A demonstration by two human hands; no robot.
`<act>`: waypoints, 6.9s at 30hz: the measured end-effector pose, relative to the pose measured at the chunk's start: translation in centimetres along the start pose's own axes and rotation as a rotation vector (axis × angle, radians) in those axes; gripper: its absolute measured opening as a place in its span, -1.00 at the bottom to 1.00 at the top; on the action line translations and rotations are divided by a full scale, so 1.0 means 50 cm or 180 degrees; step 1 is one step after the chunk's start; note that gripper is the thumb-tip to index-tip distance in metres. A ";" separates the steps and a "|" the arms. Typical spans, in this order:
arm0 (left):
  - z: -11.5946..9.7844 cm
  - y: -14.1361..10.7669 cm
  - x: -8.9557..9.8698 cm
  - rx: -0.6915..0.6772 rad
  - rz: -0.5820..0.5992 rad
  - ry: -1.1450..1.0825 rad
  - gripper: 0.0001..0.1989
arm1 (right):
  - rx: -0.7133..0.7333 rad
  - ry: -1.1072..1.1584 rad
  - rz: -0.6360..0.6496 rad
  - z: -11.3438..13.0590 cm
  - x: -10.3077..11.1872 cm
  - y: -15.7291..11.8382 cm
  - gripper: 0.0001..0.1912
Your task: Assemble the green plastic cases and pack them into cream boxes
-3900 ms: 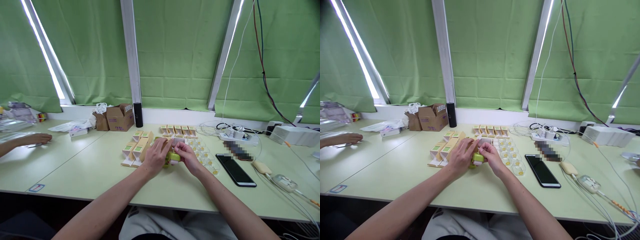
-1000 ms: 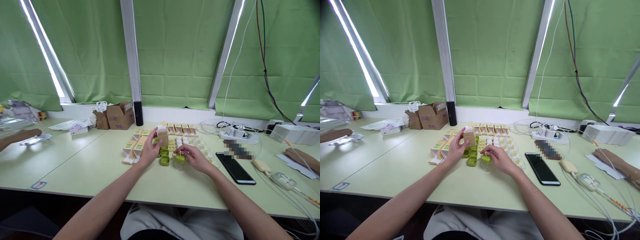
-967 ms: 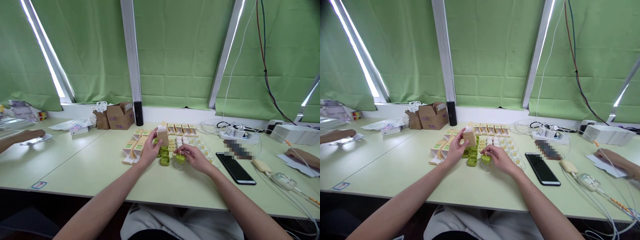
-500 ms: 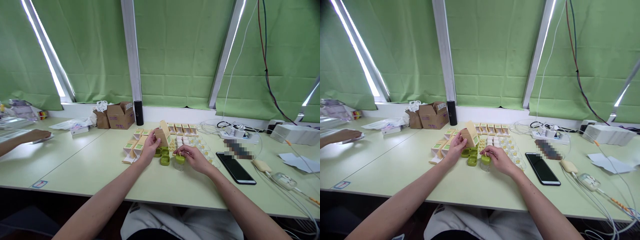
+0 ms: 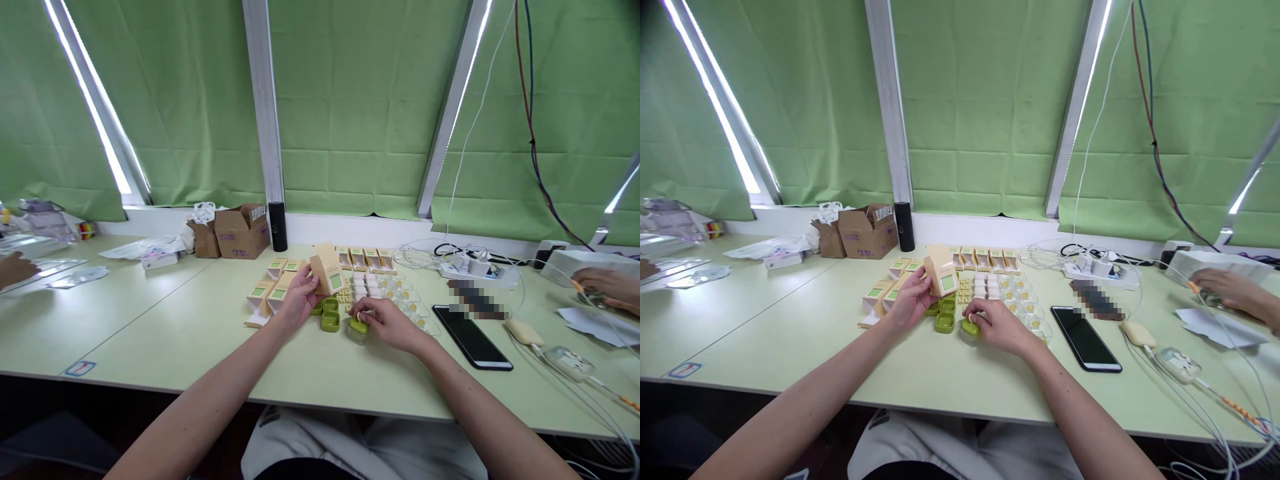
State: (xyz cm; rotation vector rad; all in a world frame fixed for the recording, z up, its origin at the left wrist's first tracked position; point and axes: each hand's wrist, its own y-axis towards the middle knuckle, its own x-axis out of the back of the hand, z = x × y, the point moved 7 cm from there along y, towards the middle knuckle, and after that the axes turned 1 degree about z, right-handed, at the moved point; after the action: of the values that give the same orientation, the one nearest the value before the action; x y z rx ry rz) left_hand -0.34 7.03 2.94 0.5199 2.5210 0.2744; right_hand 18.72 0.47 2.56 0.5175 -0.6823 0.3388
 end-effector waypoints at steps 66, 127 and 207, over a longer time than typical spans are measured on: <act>-0.012 -0.026 -0.047 -0.0572 0.0382 0.1399 -0.41 | -0.0629 0.2213 -0.1432 -0.029 -0.008 0.108 -0.34; -0.025 -0.038 -0.050 -0.0993 0.0045 0.2624 -0.37 | -0.0817 0.2350 -0.1235 -0.021 -0.003 0.102 -0.30; -0.168 0.028 0.038 -0.1491 -0.1691 0.3759 -0.79 | -0.0648 0.2010 -0.2286 -0.065 0.023 0.087 -0.52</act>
State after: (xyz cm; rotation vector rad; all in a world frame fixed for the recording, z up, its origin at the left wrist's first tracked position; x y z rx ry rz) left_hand -6.03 8.38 9.42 -0.7245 3.3335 1.1870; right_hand 19.24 6.02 2.68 0.3975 0.1035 -0.2446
